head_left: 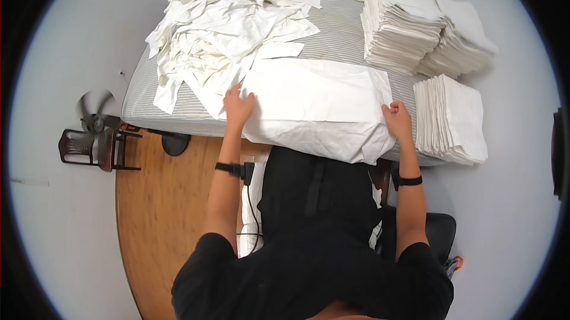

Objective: Folding a pile of white cloths or linens on a bed and stacking them.

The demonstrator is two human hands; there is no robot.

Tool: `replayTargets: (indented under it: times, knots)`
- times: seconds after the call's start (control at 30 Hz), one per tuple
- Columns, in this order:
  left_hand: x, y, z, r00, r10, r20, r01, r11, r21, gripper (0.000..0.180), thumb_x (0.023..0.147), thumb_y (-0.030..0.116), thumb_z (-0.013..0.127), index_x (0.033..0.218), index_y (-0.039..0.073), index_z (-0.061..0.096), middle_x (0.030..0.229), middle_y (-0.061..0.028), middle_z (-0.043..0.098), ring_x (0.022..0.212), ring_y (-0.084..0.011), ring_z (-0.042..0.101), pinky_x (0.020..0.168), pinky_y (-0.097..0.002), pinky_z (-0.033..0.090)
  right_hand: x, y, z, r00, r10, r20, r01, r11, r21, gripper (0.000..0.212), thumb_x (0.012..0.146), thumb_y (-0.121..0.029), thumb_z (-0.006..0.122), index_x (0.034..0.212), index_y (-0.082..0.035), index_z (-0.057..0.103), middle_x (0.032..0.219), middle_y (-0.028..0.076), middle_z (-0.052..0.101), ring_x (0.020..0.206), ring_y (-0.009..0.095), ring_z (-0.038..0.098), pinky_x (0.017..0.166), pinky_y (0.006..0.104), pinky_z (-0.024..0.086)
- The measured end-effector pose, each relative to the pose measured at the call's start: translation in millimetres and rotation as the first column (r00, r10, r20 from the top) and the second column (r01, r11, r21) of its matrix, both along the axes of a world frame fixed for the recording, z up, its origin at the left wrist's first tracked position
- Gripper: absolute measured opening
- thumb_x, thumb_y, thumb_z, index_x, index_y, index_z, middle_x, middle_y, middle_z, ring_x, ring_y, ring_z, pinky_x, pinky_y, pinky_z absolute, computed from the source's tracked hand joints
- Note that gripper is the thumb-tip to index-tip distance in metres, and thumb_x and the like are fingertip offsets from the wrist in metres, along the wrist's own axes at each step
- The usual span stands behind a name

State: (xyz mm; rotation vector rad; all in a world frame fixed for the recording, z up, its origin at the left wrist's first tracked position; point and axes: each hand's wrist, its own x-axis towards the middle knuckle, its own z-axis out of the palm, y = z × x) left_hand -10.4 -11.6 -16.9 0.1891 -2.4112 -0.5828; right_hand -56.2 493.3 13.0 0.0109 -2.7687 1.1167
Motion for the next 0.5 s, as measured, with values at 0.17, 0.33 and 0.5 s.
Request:
replayTargets:
  times: [0.17, 0.33, 0.5]
  knots:
    - [31.0, 6.0, 15.7, 0.959, 0.042, 0.282, -0.162, 0.896, 0.415, 0.041, 0.079, 0.030, 0.075, 0.105, 0.000, 0.065, 0.088, -0.0157, 0.067, 0.081, -0.0281, 0.064, 0.077, -0.0394, 0.051, 63.7, -11.8, 44.0, 0.950, -0.187, 0.251, 0.121, 0.959, 0.256, 0.051, 0.083, -0.052, 0.069, 0.077, -0.001, 0.066, 0.071, 0.013, 0.066, 0.074, 0.028, 0.067, 0.066, 0.0411, 0.051]
    - [29.9, -9.8, 12.5, 0.908, 0.096, 0.409, -0.251, 0.904, 0.345, 0.043, 0.080, 0.040, 0.073, 0.095, 0.000, 0.066, 0.079, -0.0117, 0.065, 0.074, -0.0247, 0.061, 0.073, -0.0370, 0.050, 101.2, -14.9, 51.3, 0.565, -0.033, 0.824, -0.037, 0.997, 0.066, 0.059, 0.076, -0.057, 0.073, 0.080, 0.002, 0.068, 0.073, 0.015, 0.068, 0.073, 0.023, 0.068, 0.069, 0.0348, 0.053]
    - [27.7, -2.2, 11.0, 0.932, 0.161, 0.325, -0.259, 0.922, 0.287, 0.049, 0.082, 0.048, 0.070, 0.079, 0.000, 0.060, 0.067, -0.0097, 0.057, 0.063, -0.0242, 0.052, 0.064, -0.0365, 0.046, 132.0, -13.1, -0.2, 0.920, 0.006, 0.392, 0.029, 0.996, -0.084, 0.043, 0.075, -0.038, 0.080, 0.088, 0.002, 0.069, 0.076, 0.011, 0.067, 0.067, 0.018, 0.063, 0.063, 0.0294, 0.049]
